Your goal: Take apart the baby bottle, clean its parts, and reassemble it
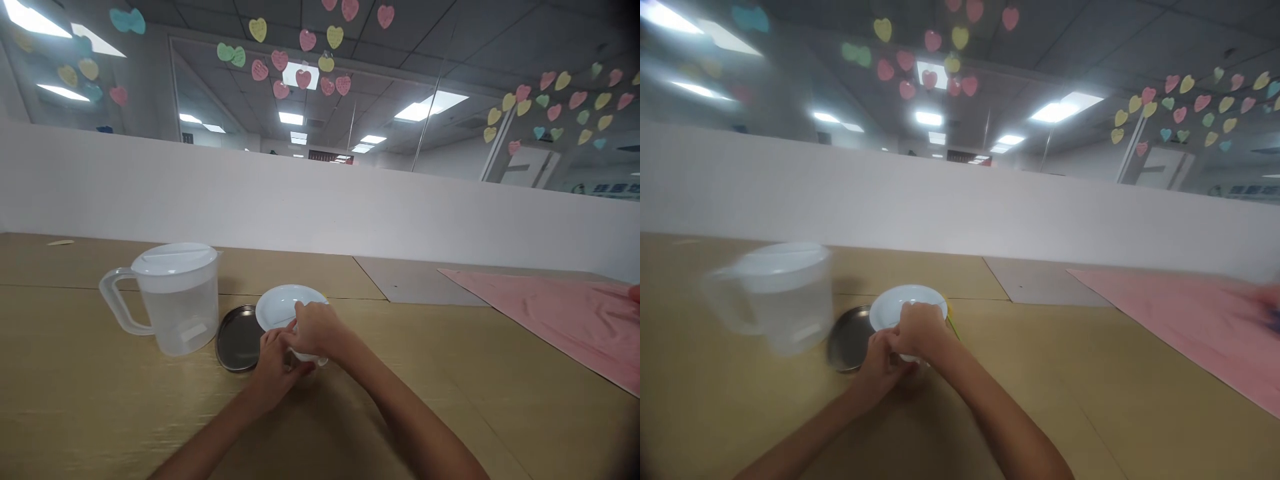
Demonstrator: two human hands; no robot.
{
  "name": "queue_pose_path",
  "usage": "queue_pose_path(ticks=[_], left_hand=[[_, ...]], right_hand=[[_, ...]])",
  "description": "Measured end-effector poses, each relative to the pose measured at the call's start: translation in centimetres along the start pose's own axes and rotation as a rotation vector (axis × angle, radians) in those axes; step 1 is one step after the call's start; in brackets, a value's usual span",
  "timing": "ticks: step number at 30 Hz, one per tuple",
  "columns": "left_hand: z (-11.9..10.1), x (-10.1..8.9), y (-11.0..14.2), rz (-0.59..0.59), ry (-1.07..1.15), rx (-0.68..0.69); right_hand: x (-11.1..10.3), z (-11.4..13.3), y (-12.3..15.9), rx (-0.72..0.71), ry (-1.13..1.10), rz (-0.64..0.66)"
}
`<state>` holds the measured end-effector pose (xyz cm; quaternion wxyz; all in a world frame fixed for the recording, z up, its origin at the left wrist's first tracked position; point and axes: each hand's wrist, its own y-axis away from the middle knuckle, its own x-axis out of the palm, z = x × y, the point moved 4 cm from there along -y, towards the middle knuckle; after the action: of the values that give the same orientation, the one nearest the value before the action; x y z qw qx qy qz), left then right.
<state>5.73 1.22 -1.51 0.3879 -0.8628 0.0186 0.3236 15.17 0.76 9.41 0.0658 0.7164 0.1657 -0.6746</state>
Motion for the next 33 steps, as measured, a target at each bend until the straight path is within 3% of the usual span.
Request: queue_pose_path(ticks=[4,10,21,24,28,31,33], left_hand=[[-0.4,-0.1,-0.1,0.023,-0.006,0.033],[-1.1,-0.3,-0.7,0.136,-0.009,-0.012],[-1.3,-0.5,-0.5,0.136,0.007,0.019],[-1.2,-0.7,-0.5,0.126,0.015,-0.007],[-1.3,-0.7,-0.4,0.111,0.019,0.011],[-1.4,-0.7,-0.5,0.084,0.012,0.017],[-1.5,-0.8,-0.6,0.074,0.007,0.017]], right_hand=[[-1.0,0.1,-0.1,-0.012,-0.014,0.089],[-2.0,-1.8,0.3,-0.178,-0.135,0.246],[-2.7,-2.7,0.8,-0.291,-0.301,0.206],[-4.4,-3.3,1.9,-0.334,-0.405,0.126],[-7.0,-5.6,3.1,-0.312,-0.611,-0.148],[-5.4,-6.8,1.8,-0.210,-0.660,-0.155],[-2.3,-6.9,0.0,-0.149,-0.619,0.013]])
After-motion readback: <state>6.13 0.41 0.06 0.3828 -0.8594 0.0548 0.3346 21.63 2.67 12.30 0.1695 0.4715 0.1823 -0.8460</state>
